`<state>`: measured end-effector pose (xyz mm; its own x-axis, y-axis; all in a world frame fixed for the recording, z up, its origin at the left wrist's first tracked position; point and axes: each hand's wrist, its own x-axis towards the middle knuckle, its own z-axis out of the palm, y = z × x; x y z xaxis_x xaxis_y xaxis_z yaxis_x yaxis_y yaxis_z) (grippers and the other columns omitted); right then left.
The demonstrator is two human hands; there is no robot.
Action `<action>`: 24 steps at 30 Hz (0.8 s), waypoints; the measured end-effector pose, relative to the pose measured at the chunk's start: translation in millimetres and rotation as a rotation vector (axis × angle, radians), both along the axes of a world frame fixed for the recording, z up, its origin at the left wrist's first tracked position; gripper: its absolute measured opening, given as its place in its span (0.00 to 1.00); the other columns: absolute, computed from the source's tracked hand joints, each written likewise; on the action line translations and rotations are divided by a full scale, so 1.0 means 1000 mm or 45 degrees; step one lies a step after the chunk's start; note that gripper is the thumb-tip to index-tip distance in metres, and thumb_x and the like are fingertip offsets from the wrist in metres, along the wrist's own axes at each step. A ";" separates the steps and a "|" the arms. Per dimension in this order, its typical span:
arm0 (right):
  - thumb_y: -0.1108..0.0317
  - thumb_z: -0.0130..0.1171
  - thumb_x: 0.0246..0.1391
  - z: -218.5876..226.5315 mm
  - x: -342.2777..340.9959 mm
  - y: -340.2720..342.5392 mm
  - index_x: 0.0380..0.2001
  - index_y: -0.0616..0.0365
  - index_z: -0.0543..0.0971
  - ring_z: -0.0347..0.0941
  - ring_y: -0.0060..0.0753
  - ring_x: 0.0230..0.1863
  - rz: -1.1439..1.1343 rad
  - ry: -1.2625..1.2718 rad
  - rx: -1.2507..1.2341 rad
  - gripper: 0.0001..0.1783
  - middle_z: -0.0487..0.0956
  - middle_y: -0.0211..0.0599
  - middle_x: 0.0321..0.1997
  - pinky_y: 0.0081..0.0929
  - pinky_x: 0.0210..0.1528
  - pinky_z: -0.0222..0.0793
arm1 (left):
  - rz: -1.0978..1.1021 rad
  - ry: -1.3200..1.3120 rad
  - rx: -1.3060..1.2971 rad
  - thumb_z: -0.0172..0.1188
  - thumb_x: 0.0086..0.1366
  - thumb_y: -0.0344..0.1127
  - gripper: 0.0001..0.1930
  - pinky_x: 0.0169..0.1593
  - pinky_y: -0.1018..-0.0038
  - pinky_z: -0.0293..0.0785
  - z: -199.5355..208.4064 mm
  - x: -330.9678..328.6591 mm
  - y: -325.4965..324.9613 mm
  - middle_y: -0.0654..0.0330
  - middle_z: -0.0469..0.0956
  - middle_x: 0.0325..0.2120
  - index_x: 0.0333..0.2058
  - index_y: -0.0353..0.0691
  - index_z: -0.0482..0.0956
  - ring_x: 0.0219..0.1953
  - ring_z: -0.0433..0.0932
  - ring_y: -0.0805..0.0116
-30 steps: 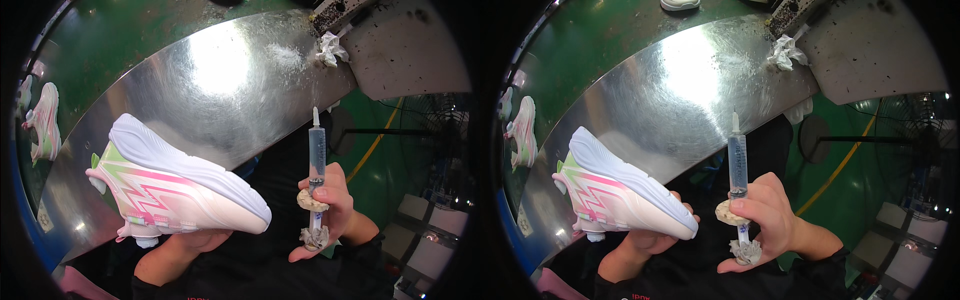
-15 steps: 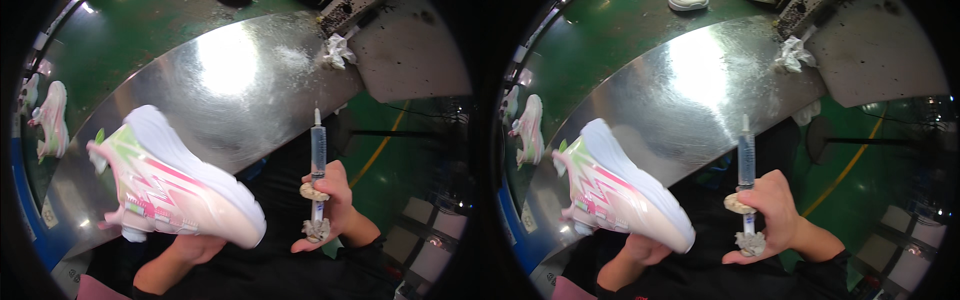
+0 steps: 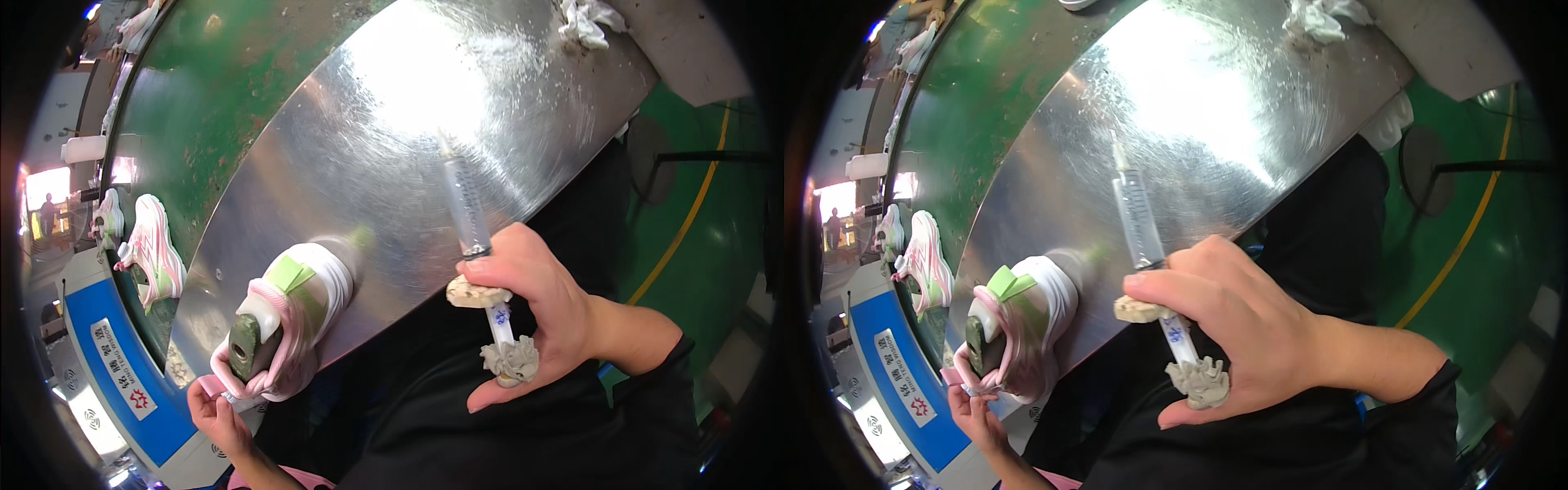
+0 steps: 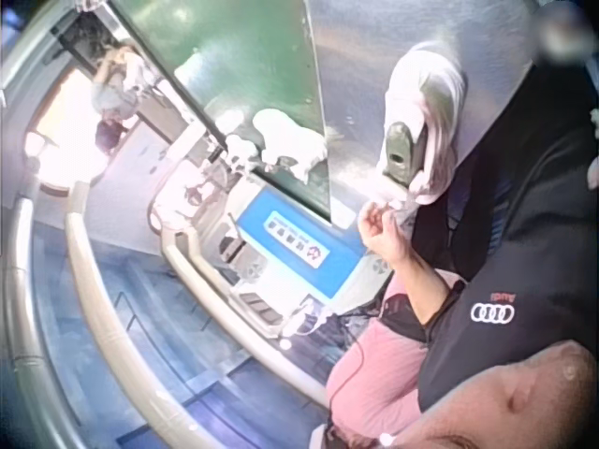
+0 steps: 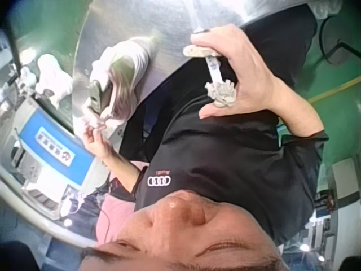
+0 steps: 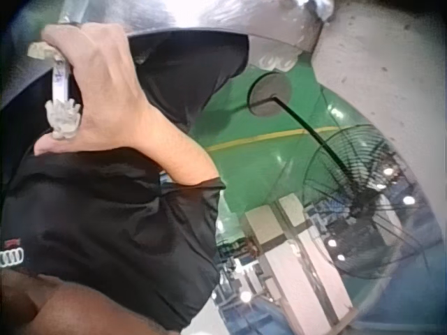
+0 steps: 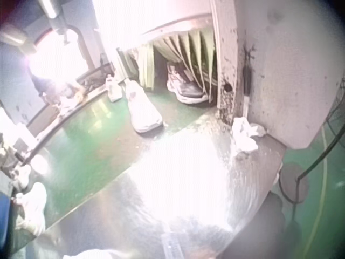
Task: The person takes shoes from a conveyor belt, applies adhesive along their edges using a syringe, and places the shoes back onto the conveyor belt.
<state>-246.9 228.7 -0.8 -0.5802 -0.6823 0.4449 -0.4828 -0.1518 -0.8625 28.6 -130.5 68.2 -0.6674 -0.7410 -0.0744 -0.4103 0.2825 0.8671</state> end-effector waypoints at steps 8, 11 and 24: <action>0.59 0.78 0.32 -0.010 0.015 -0.040 0.59 0.58 0.49 0.64 0.41 0.56 0.220 -0.545 -0.222 0.57 0.63 0.51 0.57 0.35 0.57 0.59 | -0.532 0.021 -0.337 0.78 0.36 0.54 0.53 0.58 0.61 0.62 -0.006 -0.103 0.076 0.46 0.66 0.52 0.57 0.37 0.58 0.54 0.66 0.53; 0.60 0.78 0.32 -0.013 0.018 -0.056 0.59 0.58 0.50 0.62 0.42 0.56 0.273 -0.617 -0.283 0.57 0.61 0.54 0.60 0.36 0.57 0.59 | -0.563 0.029 -0.499 0.77 0.40 0.51 0.48 0.56 0.62 0.63 -0.010 -0.103 0.071 0.45 0.67 0.51 0.56 0.41 0.58 0.52 0.68 0.54; 0.57 0.79 0.30 -0.012 0.022 -0.070 0.60 0.59 0.50 0.63 0.39 0.53 0.213 -0.484 -0.213 0.59 0.62 0.54 0.59 0.33 0.53 0.61 | -0.590 0.075 -0.503 0.76 0.42 0.49 0.43 0.53 0.60 0.65 -0.015 -0.100 0.069 0.47 0.69 0.47 0.52 0.43 0.59 0.50 0.69 0.53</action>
